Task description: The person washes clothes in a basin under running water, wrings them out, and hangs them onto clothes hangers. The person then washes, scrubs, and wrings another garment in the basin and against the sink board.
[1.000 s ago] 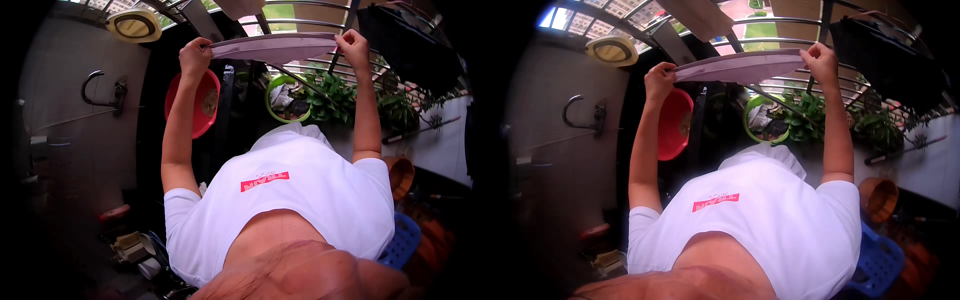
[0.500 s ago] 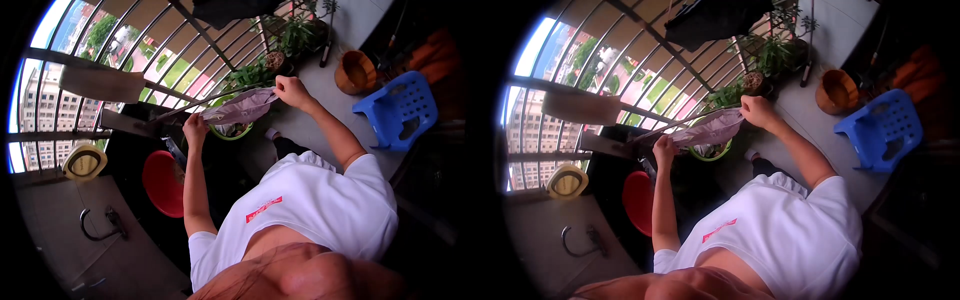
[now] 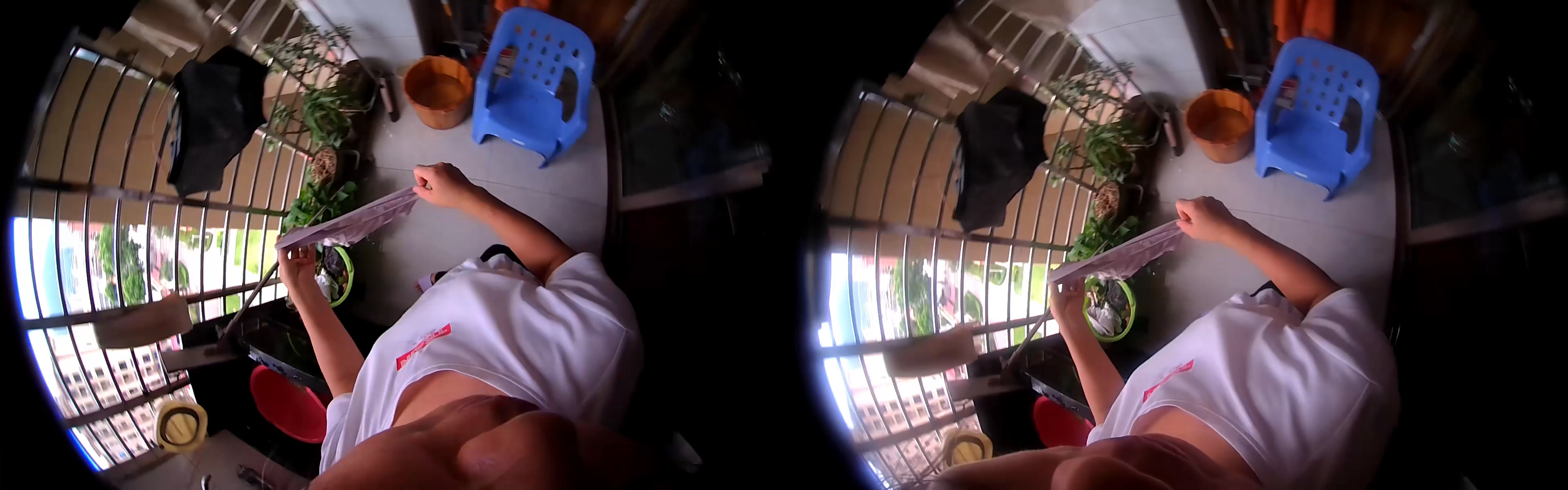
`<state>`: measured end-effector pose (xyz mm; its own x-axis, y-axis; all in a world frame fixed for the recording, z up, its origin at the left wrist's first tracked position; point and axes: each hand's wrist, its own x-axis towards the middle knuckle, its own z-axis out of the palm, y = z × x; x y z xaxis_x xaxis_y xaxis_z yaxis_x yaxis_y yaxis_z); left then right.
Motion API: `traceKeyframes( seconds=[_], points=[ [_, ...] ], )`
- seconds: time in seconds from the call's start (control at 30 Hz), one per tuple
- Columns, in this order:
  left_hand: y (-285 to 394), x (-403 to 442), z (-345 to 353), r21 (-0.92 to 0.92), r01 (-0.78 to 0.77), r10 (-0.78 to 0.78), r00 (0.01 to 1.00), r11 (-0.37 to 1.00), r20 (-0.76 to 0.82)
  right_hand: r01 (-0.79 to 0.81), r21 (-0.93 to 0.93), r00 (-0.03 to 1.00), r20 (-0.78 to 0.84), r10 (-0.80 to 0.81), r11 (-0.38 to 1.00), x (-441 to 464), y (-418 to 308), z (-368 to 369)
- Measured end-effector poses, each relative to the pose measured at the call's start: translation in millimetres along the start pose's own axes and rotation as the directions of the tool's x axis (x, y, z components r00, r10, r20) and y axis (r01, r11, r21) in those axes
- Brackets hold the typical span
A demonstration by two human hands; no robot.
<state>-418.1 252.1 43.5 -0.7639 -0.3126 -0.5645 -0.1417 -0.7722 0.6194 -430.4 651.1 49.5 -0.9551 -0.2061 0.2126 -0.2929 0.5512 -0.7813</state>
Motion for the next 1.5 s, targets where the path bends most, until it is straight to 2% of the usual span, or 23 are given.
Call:
traceKeyframes(
  seconds=[0.07,0.17,0.3,0.43,0.5,0.57,0.6,0.63,0.67,0.7,0.73,0.77,0.83,0.9,0.97,1.03,1.13,1.17,1.23,1.27,1.33,1.4,1.5],
  points=[
    [-34.6,-24.9,48.4,0.097,-0.094,0.090,0.995,0.991,0.036,-0.023,-0.005,1.000,-0.010,0.023,1.000,-26.5,30.0,-42.4],
    [-106.0,-33.9,98.5,0.222,-0.056,0.037,0.995,0.973,0.090,-0.143,0.038,0.988,-0.047,0.145,0.989,-77.0,74.3,-112.3],
    [-208.7,-45.5,166.0,0.166,0.259,-0.299,0.905,0.951,0.302,-0.284,-0.011,0.949,-0.149,0.279,0.959,-153.6,127.5,-188.8],
    [-296.9,-76.8,256.4,0.384,0.253,-0.429,0.753,0.888,0.498,-0.388,0.086,0.866,-0.306,0.394,0.918,-216.3,161.9,-253.1],
    [-334.2,-66.3,277.6,0.334,0.231,-0.387,0.742,0.914,0.547,-0.417,0.104,0.837,-0.343,0.426,0.903,-239.4,178.0,-276.7],
    [-366.5,-41.2,313.7,0.503,0.488,-0.611,0.083,0.713,0.787,-0.412,0.214,0.750,-0.472,0.463,0.886,-252.0,195.8,-301.8],
    [-381.3,-50.3,322.4,0.480,0.072,-0.476,0.316,0.874,0.821,-0.389,0.318,0.698,-0.511,0.502,0.864,-253.5,200.7,-316.8],
    [-397.5,-119.8,367.5,0.679,-0.270,-0.324,0.722,0.683,0.612,-0.352,0.418,0.645,-0.540,0.540,0.838,-254.0,208.1,-331.8],
    [-410.6,-116.9,380.9,0.734,-0.433,-0.379,0.654,0.523,0.655,-0.316,0.478,0.608,-0.561,0.562,0.820,-253.0,216.3,-349.9],
    [-419.3,-103.3,385.0,0.497,-0.746,-0.421,0.316,0.444,0.850,-0.280,0.541,0.570,-0.571,0.591,0.793,-250.7,225.0,-366.5],
    [-444.3,-69.2,384.6,0.461,-0.595,-0.499,0.113,0.658,0.859,-0.261,0.518,0.579,-0.591,0.561,0.815,-245.3,235.7,-382.4],
    [-444.2,-99.9,410.2,0.537,-0.699,-0.633,0.155,0.472,0.759,-0.282,0.550,0.539,-0.587,0.604,0.786,-239.6,248.5,-397.4],
    [-477.5,-105.6,438.1,0.844,-0.176,-0.745,0.402,0.507,0.532,-0.297,0.534,0.538,-0.591,0.601,0.791,-226.6,278.7,-424.6],
    [-486.8,-124.8,478.0,0.842,0.097,-0.818,0.317,0.531,0.480,-0.374,0.442,0.597,-0.558,0.577,0.815,-207.7,314.8,-445.7],
    [-504.4,-118.0,514.1,0.797,0.191,-0.818,0.196,0.572,0.540,-0.562,0.313,0.644,-0.416,0.642,0.766,-182.0,331.3,-476.8],
    [-516.8,-125.7,555.6,0.761,0.172,-0.777,0.229,0.626,0.587,-0.574,0.291,0.669,-0.372,0.643,0.765,-147.6,330.1,-513.2],
    [-520.8,-129.3,605.5,0.761,0.134,-0.772,0.153,0.635,0.617,-0.480,0.230,0.730,-0.431,0.531,0.847,-95.9,361.2,-581.7],
    [-521.6,-130.1,618.2,0.734,0.144,-0.742,0.246,0.664,0.624,-0.445,0.180,0.727,-0.499,0.472,0.877,-75.0,368.2,-603.7],
    [-516.9,-125.9,641.1,0.733,0.149,-0.740,0.270,0.664,0.616,-0.384,0.093,0.764,-0.526,0.372,0.919,-30.6,369.1,-654.4],
    [-513.5,-123.9,650.8,0.722,0.130,-0.725,0.275,0.679,0.632,-0.318,0.168,0.791,-0.496,0.359,0.933,-5.1,364.2,-681.1],
    [-503.9,-123.3,666.4,0.692,0.123,-0.685,0.341,0.711,0.644,-0.361,0.023,0.797,-0.512,0.321,0.932,46.2,341.5,-737.3],
    [-501.1,-114.4,674.4,0.601,0.094,-0.579,0.419,0.794,0.700,-0.231,-0.233,0.861,-0.501,0.087,0.945,100.1,327.4,-794.7],
    [-505.8,-112.7,682.7,0.500,0.037,-0.406,0.637,0.865,0.655,-0.035,-0.510,0.818,-0.508,-0.268,0.859,196.8,329.6,-867.4]
  ],
)
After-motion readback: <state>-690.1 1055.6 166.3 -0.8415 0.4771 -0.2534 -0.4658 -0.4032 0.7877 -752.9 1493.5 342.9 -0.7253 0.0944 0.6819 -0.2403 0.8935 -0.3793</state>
